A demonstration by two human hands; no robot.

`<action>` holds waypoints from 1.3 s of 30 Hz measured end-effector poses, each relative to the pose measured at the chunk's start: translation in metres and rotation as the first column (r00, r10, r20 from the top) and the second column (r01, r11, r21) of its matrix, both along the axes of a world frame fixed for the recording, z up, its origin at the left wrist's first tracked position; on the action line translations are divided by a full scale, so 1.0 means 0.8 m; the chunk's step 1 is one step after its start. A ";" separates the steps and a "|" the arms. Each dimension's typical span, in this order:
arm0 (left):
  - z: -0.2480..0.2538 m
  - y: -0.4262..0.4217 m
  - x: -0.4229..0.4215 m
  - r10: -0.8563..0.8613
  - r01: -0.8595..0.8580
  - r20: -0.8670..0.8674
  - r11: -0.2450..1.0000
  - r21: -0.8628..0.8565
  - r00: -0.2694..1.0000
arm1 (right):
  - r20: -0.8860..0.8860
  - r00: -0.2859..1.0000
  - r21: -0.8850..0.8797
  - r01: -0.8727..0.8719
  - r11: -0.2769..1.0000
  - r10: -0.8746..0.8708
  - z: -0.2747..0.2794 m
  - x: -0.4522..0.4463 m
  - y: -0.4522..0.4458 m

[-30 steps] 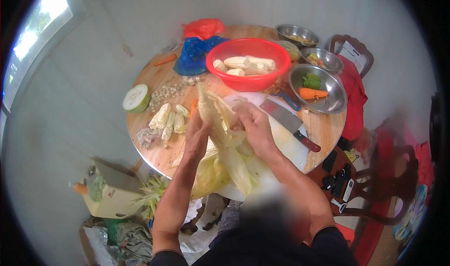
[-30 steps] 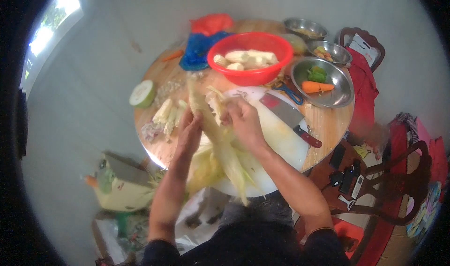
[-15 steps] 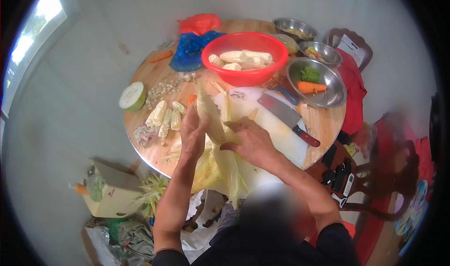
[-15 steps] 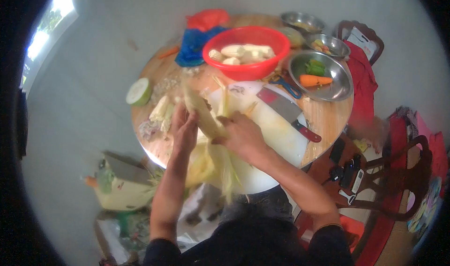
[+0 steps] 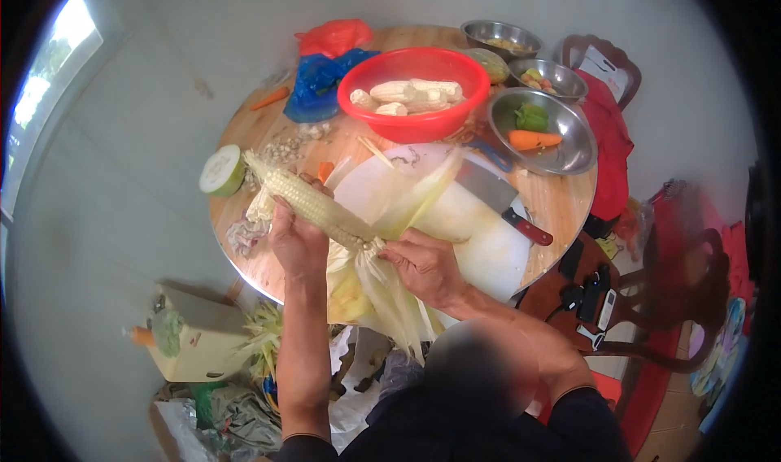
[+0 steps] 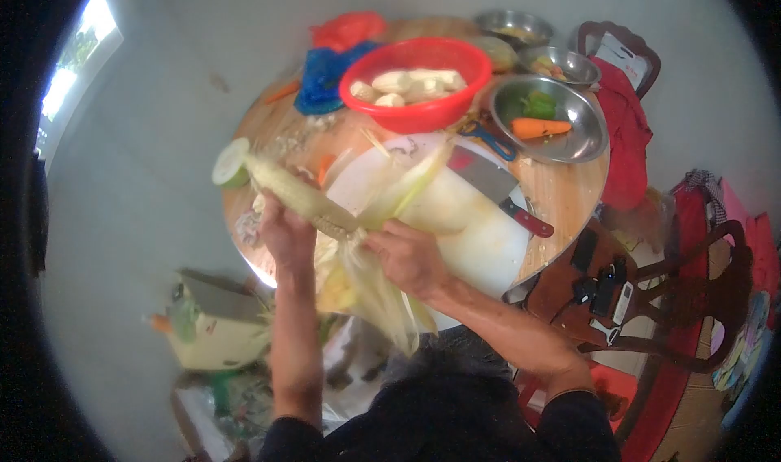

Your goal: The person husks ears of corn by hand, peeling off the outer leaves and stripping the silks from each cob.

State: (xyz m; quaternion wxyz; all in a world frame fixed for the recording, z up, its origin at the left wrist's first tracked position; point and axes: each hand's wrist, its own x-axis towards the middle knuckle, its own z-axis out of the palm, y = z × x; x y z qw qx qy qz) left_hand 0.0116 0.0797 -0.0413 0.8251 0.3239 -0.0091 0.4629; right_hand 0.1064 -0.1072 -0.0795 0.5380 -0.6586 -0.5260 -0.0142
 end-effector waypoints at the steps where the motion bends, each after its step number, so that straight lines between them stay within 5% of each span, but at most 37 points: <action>1: 0.001 -0.004 0.000 0.001 -0.001 -0.001 1.000 0.001 1.000 | -0.006 1.000 0.017 -0.004 1.000 0.004 -0.002 0.001 0.000; 4: -0.003 -0.013 -0.002 0.078 -0.077 -0.003 0.989 -0.126 0.997 | -0.014 0.999 -0.082 -0.043 0.996 0.042 -0.002 0.014 -0.003; 6: -0.015 -0.010 -0.006 0.029 -0.023 -0.092 0.998 0.066 0.995 | -0.024 0.997 -0.200 -0.081 0.976 0.078 0.004 0.025 -0.003; 8: -0.020 -0.007 -0.006 0.051 -0.025 -0.140 0.983 0.182 0.989 | 0.239 0.971 -0.449 0.115 0.886 -0.004 0.025 0.029 -0.009; 9: -0.020 -0.006 -0.005 0.077 -0.021 -0.178 0.954 0.298 0.981 | 0.239 0.971 -0.449 0.116 0.886 -0.006 0.037 0.024 -0.010; 11: -0.006 -0.016 -0.001 0.059 -0.001 -0.173 0.948 0.317 0.983 | 0.336 0.933 -0.173 0.195 0.965 -0.129 0.057 0.012 -0.004; 15: 0.015 -0.037 0.008 -0.023 0.063 -0.121 0.939 0.338 0.992 | 0.325 0.944 -0.082 0.081 0.993 -0.050 0.037 0.019 0.019; 17: 0.006 -0.021 0.006 0.028 0.041 -0.189 0.935 0.353 0.982 | -0.132 0.981 -0.366 -0.180 0.913 0.140 0.020 0.027 0.026; 19: 0.004 -0.015 0.007 0.090 0.009 -0.253 0.930 0.366 0.963 | -0.262 0.956 -0.420 -0.236 0.876 0.132 0.023 0.027 0.027; 20: 0.003 -0.013 0.008 0.004 0.029 -0.164 0.979 0.200 0.986 | -0.389 0.915 -0.465 -0.297 0.834 0.109 0.023 0.026 0.028; 21: 0.004 -0.014 0.010 -0.071 0.073 -0.059 0.997 0.031 0.996 | -0.391 0.914 -0.467 -0.299 0.832 0.109 0.016 0.025 0.030; 23: 0.007 -0.019 0.012 -0.054 0.053 -0.059 0.998 -0.016 0.997 | -0.556 0.806 -0.203 -0.371 0.906 0.205 -0.005 0.024 0.034; 27: -0.004 -0.012 0.014 -0.088 0.087 -0.014 0.993 -0.079 0.996 | -0.634 0.728 -0.133 -0.434 0.891 0.260 0.008 0.026 0.029; 29: -0.003 -0.014 0.014 -0.061 0.057 -0.032 0.994 -0.097 0.998 | -0.577 0.790 -0.253 -0.411 0.876 0.204 0.029 0.025 0.021; 33: -0.010 -0.010 0.017 -0.054 0.047 -0.035 0.983 -0.180 0.998 | -0.572 0.788 -0.166 -0.381 0.909 0.226 -0.002 0.025 0.027; 39: -0.015 -0.011 0.015 -0.089 0.076 -0.068 0.981 -0.181 0.994 | -0.837 0.398 0.091 -0.576 0.812 0.376 0.009 0.026 0.024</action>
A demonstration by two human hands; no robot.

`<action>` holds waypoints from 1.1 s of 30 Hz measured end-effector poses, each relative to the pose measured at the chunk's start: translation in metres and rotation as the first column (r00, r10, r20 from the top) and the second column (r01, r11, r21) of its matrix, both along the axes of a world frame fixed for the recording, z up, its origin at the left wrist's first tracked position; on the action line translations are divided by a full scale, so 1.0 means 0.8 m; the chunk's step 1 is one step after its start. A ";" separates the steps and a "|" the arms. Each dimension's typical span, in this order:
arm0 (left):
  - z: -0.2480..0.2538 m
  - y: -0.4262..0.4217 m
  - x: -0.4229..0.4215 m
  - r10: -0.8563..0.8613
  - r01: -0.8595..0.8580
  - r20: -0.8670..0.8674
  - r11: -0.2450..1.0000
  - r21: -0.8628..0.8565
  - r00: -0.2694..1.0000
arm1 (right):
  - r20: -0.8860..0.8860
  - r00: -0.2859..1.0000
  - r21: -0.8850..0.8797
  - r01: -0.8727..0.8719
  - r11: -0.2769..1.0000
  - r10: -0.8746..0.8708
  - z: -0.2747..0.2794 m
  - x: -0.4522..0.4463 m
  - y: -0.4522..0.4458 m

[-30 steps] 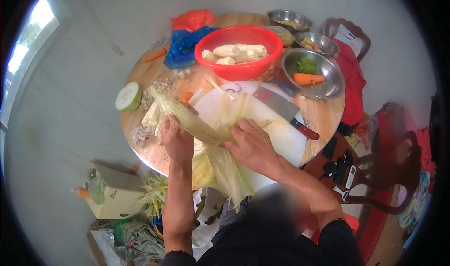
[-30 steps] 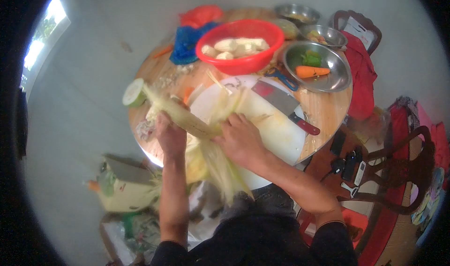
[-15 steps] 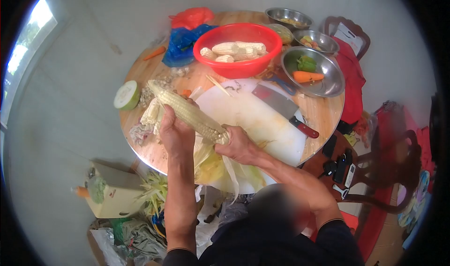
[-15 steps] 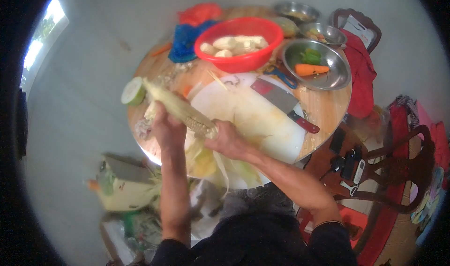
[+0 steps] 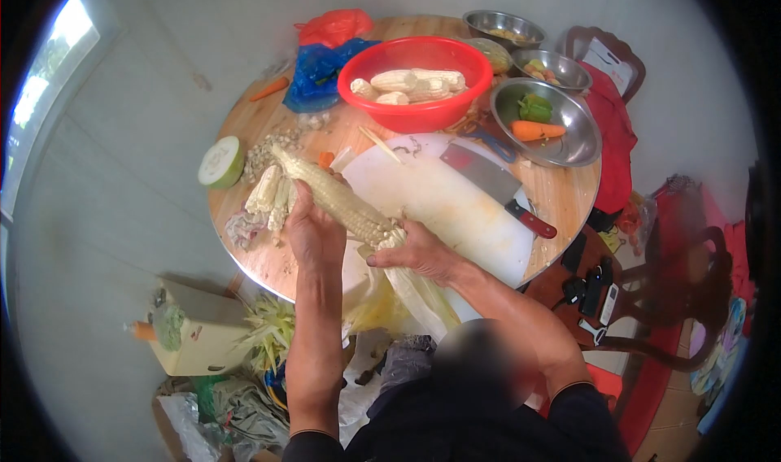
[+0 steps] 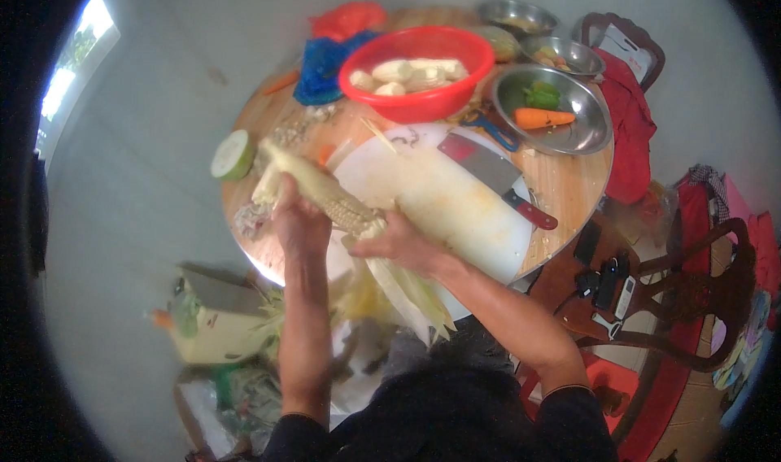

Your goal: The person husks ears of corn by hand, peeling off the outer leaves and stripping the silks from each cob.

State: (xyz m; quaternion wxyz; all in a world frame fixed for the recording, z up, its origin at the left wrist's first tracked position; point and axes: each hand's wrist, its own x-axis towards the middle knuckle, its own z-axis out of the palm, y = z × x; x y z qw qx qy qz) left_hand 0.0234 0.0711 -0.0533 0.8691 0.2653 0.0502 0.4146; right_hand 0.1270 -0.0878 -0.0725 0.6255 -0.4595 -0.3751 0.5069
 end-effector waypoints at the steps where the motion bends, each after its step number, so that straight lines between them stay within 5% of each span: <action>1: 0.001 0.000 -0.001 0.002 -0.002 0.001 1.000 -0.001 1.000 | 0.016 0.999 -0.061 -0.044 0.997 0.045 0.002 0.002 -0.001; 8: 0.009 -0.005 -0.006 0.036 -0.025 -0.094 0.993 0.119 0.995 | 0.336 0.941 -0.243 0.053 0.968 0.033 0.021 -0.001 -0.009; 13: 0.009 -0.041 -0.005 0.111 -0.089 -0.144 0.984 0.151 0.983 | 0.424 0.905 -0.134 0.105 0.985 -0.039 0.010 -0.006 -0.015; 15: -0.004 -0.049 -0.004 -0.204 0.207 -0.045 0.976 0.068 0.978 | 0.408 0.913 -0.125 0.083 0.989 -0.025 0.002 -0.007 -0.017; 18: -0.011 -0.046 -0.002 -0.186 0.189 -0.049 0.980 0.060 0.981 | 0.408 0.903 0.028 0.134 0.991 -0.134 -0.009 -0.008 -0.011; 20: -0.021 -0.040 -0.003 -0.192 0.193 -0.032 0.979 0.065 0.981 | 0.454 0.889 -0.170 0.155 0.973 -0.062 -0.008 -0.005 -0.010; 25: -0.024 -0.043 0.003 0.067 -0.043 -0.167 0.989 0.142 0.984 | 0.550 0.832 -0.269 0.258 0.928 -0.072 0.006 -0.016 0.001; 33: -0.040 -0.027 0.003 0.095 -0.077 -0.145 0.989 0.123 0.985 | 0.690 0.707 -0.250 0.438 0.864 -0.158 -0.015 -0.026 0.028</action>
